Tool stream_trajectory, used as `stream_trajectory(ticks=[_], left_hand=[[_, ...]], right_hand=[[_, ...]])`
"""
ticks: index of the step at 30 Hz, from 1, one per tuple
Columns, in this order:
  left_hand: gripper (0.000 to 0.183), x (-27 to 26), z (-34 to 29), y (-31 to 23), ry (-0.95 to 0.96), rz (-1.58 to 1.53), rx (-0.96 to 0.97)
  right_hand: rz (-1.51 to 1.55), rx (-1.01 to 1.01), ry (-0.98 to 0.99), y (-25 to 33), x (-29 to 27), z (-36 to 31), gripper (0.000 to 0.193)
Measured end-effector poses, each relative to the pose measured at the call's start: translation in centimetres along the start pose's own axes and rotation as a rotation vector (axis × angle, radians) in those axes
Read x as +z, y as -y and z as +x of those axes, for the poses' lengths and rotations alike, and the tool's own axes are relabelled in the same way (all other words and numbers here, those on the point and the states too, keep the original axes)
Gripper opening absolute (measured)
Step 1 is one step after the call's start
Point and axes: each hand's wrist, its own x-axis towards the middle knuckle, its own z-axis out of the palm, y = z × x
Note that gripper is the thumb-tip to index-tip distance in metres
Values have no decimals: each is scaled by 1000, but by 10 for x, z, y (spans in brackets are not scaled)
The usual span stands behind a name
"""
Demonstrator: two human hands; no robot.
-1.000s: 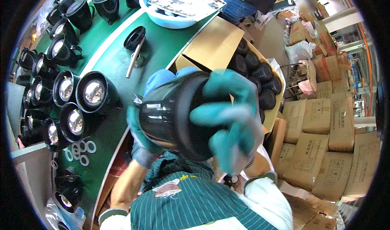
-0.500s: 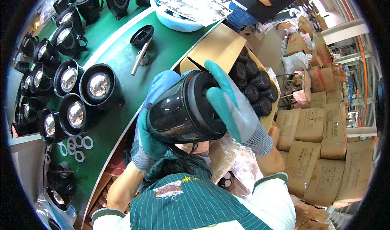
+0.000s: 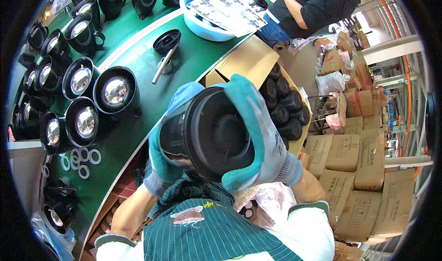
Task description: The person assembles black kettles at a workstation. They pick up kettle bodies, insert metal rods into the base, and attach lids. The person handles the kettles one at a time, placing completed units on the table.
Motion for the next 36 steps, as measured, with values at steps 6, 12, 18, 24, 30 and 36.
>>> stream_trajectory(ticks=[6,12,18,24,30,36], left_hand=[[45,-64,15,16,-358,786,848],[96,-108,3,41,133,21,462],[87,-119,-7,38,196,-106,442],[51,-147,-7,37,-437,922,899],[57,-45,-16,-3,-71,248,290],[55,-17,-9,-1,-14,29,-94]], right_hand=[[714,367,-122,4,18,-9,94],[815,468,-240,6,25,-20,78],[514,143,-344,-11,43,-29,96],[349,-280,-339,-21,34,-20,105],[-19,-355,-189,25,3,1,77],[20,-484,199,39,2,18,70]])
